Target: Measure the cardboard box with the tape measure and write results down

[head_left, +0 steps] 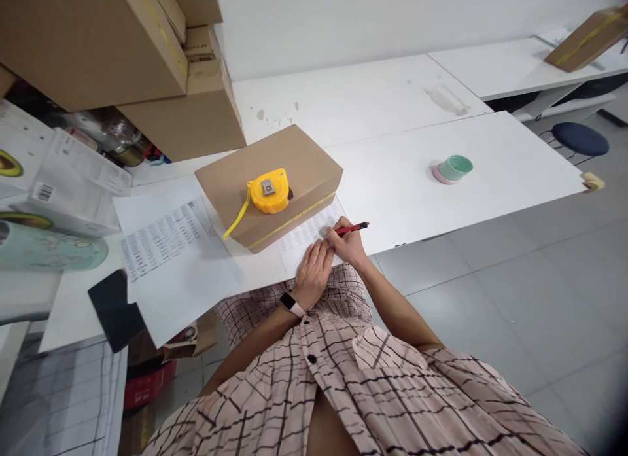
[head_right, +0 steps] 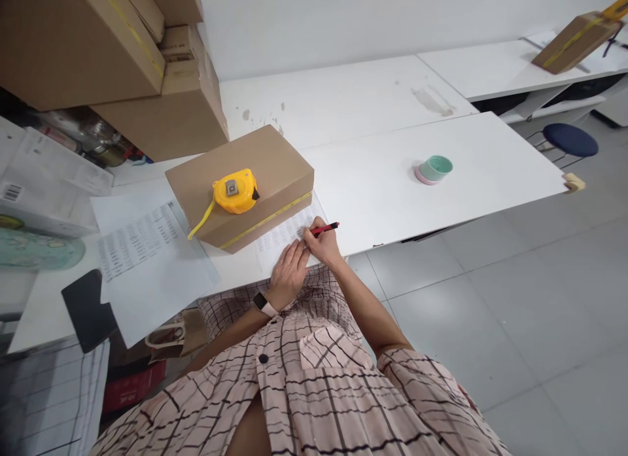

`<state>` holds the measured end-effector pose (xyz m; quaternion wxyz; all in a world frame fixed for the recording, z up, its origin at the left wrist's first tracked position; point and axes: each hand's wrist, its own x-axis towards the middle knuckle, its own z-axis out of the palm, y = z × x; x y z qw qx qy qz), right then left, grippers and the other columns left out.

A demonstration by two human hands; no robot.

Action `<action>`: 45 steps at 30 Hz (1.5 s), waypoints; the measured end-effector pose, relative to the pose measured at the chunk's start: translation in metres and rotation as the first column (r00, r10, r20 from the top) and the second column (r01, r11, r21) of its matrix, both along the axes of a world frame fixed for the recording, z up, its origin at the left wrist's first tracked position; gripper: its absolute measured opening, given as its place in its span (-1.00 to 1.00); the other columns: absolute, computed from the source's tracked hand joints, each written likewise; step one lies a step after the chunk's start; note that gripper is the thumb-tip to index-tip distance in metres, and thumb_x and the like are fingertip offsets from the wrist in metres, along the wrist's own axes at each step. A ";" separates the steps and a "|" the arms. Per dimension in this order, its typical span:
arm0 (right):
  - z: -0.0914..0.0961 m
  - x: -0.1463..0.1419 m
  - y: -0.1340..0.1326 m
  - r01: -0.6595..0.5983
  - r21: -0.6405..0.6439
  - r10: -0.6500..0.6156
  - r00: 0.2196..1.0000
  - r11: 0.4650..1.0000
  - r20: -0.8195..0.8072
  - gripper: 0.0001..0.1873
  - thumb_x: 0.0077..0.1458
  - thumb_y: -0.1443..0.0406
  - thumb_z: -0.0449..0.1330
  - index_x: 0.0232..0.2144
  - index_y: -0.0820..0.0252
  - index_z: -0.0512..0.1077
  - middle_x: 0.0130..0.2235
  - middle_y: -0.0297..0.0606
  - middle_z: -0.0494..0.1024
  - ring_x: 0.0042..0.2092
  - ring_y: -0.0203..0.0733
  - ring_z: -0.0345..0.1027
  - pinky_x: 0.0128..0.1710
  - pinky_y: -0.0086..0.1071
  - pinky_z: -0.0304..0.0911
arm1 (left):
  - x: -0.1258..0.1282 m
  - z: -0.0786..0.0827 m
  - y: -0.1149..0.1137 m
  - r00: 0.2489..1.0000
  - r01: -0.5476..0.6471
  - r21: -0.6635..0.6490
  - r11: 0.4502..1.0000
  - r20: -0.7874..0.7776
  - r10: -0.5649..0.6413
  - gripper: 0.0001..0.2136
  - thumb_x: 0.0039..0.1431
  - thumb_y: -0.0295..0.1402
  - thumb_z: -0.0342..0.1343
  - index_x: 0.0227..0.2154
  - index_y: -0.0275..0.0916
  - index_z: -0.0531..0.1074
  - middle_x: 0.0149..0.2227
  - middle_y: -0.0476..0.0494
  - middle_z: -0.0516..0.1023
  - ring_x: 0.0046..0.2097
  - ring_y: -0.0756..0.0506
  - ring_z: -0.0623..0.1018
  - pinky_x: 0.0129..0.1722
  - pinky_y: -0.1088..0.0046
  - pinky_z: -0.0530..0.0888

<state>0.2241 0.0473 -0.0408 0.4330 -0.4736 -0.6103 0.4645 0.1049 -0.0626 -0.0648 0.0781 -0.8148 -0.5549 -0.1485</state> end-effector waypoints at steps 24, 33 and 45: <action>-0.003 0.000 0.001 0.018 0.029 -0.018 1.000 0.999 -0.006 -0.71 0.06 0.24 0.19 -0.57 0.08 0.15 -0.57 -0.49 0.14 -0.50 -0.32 0.01 -0.47 -0.36 -0.01 | 0.001 0.001 0.000 1.000 -0.016 -0.034 0.999 0.017 0.016 -0.53 0.41 -0.43 -0.07 0.31 -0.48 0.23 0.39 -0.44 0.20 0.43 -0.30 0.18 0.40 0.06 0.23; -0.002 0.000 0.001 0.026 0.038 -0.028 0.999 0.999 0.036 -0.69 0.11 0.18 0.18 -0.56 0.08 0.15 -0.56 -0.47 0.16 -0.48 -0.31 0.05 -0.45 -0.37 0.03 | 0.001 0.002 0.000 1.000 -0.022 -0.062 0.998 0.021 0.023 -0.53 0.41 -0.43 -0.08 0.32 -0.45 0.23 0.40 -0.42 0.20 0.43 -0.29 0.17 0.40 0.04 0.24; -0.002 -0.001 0.001 0.022 0.038 -0.023 1.000 0.999 0.005 -0.71 0.07 0.25 0.19 -0.56 0.08 0.15 -0.57 -0.49 0.15 -0.49 -0.31 0.03 -0.46 -0.36 0.00 | 0.001 0.000 0.001 1.000 -0.015 -0.033 0.999 0.001 0.015 -0.54 0.42 -0.41 -0.07 0.30 -0.49 0.25 0.39 -0.43 0.21 0.42 -0.31 0.20 0.40 0.07 0.23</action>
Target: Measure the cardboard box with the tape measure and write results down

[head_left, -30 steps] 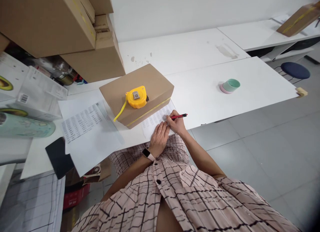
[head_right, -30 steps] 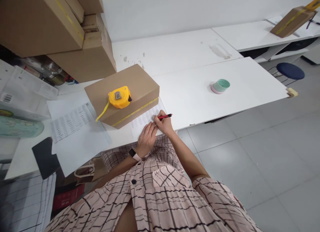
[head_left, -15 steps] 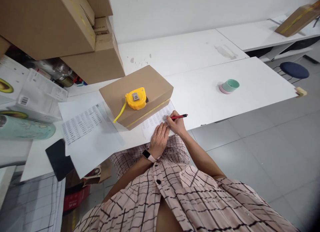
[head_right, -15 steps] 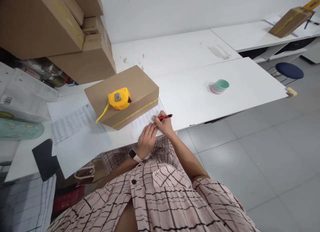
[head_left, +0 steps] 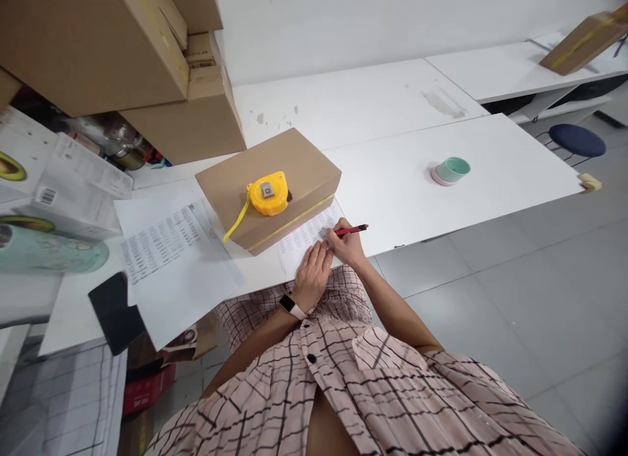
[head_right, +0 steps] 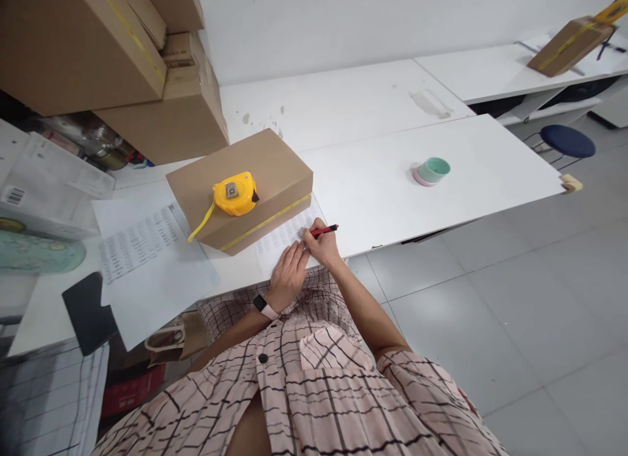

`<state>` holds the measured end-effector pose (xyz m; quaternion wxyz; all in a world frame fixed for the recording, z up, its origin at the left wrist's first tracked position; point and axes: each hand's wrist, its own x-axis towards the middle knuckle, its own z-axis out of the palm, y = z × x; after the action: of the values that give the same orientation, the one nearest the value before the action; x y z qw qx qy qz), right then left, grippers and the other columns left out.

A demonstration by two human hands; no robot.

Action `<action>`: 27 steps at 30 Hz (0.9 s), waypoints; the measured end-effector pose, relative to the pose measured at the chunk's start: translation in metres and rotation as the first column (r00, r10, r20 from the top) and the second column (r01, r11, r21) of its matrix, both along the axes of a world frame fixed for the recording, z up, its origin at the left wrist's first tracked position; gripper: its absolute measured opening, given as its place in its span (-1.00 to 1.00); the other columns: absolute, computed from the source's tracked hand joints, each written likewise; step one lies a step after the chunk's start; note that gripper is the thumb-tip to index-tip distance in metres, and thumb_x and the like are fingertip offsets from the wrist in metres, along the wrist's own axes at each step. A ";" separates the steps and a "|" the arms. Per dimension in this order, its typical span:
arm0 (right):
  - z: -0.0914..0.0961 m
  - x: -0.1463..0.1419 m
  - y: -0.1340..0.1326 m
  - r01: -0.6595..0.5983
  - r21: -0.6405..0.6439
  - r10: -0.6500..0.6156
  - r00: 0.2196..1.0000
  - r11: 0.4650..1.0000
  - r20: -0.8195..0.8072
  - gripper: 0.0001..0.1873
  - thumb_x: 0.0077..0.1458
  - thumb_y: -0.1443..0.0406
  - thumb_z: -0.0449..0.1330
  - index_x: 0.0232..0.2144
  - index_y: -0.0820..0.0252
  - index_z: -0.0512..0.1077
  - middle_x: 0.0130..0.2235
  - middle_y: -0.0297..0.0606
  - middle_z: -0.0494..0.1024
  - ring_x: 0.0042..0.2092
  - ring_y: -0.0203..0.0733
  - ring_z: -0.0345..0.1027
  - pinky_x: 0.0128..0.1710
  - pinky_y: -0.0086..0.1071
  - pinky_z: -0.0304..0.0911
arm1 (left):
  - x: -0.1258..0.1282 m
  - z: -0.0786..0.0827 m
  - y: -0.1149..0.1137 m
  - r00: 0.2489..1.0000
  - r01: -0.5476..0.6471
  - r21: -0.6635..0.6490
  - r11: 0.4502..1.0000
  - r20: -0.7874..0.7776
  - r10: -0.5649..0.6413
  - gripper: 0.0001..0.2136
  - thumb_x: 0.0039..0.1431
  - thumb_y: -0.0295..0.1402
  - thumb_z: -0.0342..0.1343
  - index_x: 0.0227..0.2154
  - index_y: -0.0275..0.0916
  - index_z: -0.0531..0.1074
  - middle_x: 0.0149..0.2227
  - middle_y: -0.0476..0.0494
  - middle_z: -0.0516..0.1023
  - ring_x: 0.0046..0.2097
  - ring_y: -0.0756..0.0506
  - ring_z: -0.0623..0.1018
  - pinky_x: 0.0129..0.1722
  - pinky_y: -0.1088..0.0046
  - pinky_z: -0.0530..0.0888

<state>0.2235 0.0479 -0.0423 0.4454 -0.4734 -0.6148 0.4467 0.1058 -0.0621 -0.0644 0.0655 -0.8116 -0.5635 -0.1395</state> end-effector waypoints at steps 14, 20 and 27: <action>0.000 0.010 0.004 0.149 0.075 -0.152 0.988 0.986 0.037 -0.77 0.20 0.10 0.16 -0.37 0.08 0.27 -0.42 -0.39 0.32 -0.39 -0.24 0.19 -0.36 -0.33 0.15 | -0.001 0.002 -0.001 0.999 0.004 -0.045 0.999 0.051 -0.002 -0.53 0.41 -0.42 -0.07 0.32 -0.44 0.22 0.40 -0.41 0.19 0.44 -0.30 0.16 0.39 0.03 0.25; -0.009 0.043 0.023 -0.013 0.397 -0.217 0.820 0.918 0.530 -0.79 0.21 0.33 0.04 -0.14 0.12 0.42 -0.12 -0.10 0.39 -0.09 -0.01 0.28 -0.21 -0.23 0.21 | -0.007 0.040 -0.010 0.961 -0.001 -0.009 1.000 0.275 0.004 -0.67 0.38 -0.30 0.03 0.09 -0.35 0.44 0.24 -0.35 0.45 0.33 -0.24 0.37 0.28 0.14 0.41; -0.018 0.044 0.029 -0.077 0.439 -0.303 0.616 0.895 0.727 -0.51 0.20 0.51 -0.11 0.07 0.21 0.41 -0.16 0.01 0.45 -0.12 0.08 0.21 -0.14 -0.11 0.16 | -0.067 0.147 0.017 0.879 -0.337 0.399 0.853 0.457 0.133 -0.70 0.36 -0.25 0.07 0.07 -0.23 0.40 0.20 -0.28 0.47 0.31 -0.25 0.37 0.30 0.01 0.32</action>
<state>0.2679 0.0769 -0.0606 0.2549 -0.5483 -0.7963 0.0205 0.0391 -0.0455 0.0828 0.1550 -0.6464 -0.6110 -0.4299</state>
